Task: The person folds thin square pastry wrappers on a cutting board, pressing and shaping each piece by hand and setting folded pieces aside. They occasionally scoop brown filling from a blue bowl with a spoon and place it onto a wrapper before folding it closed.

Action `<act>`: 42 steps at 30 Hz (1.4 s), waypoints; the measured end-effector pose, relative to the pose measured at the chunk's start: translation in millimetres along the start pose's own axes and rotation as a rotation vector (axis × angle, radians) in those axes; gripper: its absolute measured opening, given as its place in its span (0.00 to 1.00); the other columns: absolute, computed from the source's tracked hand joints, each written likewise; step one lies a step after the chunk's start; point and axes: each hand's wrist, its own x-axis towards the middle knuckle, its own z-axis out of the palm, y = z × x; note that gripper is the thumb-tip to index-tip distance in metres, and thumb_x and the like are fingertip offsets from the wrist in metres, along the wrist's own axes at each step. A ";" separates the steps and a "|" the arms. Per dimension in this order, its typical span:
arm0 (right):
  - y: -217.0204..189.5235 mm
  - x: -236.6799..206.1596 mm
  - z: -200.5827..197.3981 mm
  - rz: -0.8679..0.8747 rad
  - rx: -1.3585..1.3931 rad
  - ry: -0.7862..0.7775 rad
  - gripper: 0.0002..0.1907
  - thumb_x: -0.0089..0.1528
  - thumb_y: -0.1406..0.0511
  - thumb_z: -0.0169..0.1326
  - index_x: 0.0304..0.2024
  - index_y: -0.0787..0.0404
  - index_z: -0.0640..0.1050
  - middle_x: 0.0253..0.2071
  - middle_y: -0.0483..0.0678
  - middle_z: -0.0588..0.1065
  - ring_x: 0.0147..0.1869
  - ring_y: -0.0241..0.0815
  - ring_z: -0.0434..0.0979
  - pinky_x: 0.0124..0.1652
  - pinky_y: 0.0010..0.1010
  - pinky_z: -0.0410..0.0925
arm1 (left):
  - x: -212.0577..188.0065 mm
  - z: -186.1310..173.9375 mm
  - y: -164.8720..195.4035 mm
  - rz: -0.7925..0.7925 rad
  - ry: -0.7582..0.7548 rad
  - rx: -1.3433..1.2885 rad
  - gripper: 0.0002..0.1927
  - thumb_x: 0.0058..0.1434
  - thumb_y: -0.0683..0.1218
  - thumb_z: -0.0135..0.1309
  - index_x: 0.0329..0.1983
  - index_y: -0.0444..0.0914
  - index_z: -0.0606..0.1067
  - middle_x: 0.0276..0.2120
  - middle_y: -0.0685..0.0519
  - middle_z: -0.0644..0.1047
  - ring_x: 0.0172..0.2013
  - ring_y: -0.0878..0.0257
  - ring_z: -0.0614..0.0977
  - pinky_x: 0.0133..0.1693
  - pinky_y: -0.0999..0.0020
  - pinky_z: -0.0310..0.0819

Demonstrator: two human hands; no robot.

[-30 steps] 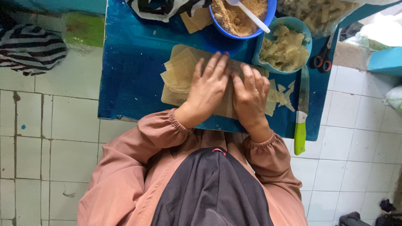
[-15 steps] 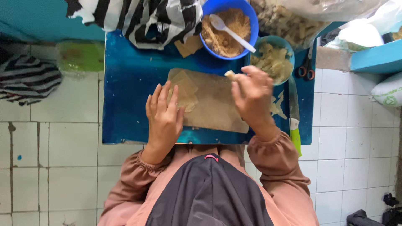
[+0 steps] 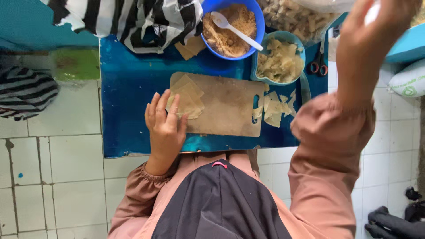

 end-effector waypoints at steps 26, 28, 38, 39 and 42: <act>-28.1 -184.1 -3.4 0.715 0.518 -0.413 0.03 0.66 0.69 0.59 0.40 0.60 0.77 0.44 0.48 0.75 0.46 0.46 0.76 0.46 0.33 0.69 | 41.5 38.4 98.0 0.109 -0.217 -0.843 0.12 0.68 0.35 0.55 0.54 0.35 0.75 0.50 0.44 0.79 0.51 0.49 0.83 0.51 0.62 0.79; -29.7 -185.4 -2.3 0.438 0.418 -0.528 0.07 0.60 0.70 0.62 0.40 0.63 0.78 0.44 0.52 0.74 0.49 0.51 0.74 0.49 0.37 0.67 | 42.0 41.3 101.1 0.084 -0.244 -0.908 0.11 0.69 0.35 0.54 0.53 0.34 0.75 0.50 0.44 0.79 0.51 0.49 0.83 0.51 0.63 0.79; -31.3 -187.3 -1.2 0.904 0.885 -0.177 0.02 0.66 0.72 0.58 0.40 0.63 0.77 0.46 0.46 0.74 0.46 0.38 0.73 0.49 0.28 0.68 | 32.4 53.7 96.5 -0.034 -0.257 -0.967 0.09 0.71 0.37 0.54 0.52 0.34 0.77 0.48 0.46 0.81 0.49 0.55 0.84 0.50 0.65 0.79; -31.4 -184.9 -3.4 0.894 0.918 -0.144 0.02 0.66 0.72 0.57 0.41 0.63 0.77 0.46 0.47 0.74 0.47 0.38 0.73 0.50 0.28 0.68 | 30.5 58.5 95.2 -0.076 -0.275 -0.988 0.09 0.71 0.38 0.54 0.53 0.34 0.78 0.47 0.47 0.82 0.48 0.58 0.85 0.50 0.66 0.79; -41.1 -177.7 -9.5 0.737 0.842 -0.133 0.03 0.67 0.73 0.57 0.43 0.65 0.76 0.48 0.48 0.75 0.50 0.39 0.74 0.53 0.28 0.67 | 28.0 81.6 93.7 -0.176 -0.434 -1.199 0.16 0.73 0.43 0.50 0.61 0.32 0.74 0.53 0.49 0.81 0.53 0.61 0.82 0.55 0.67 0.75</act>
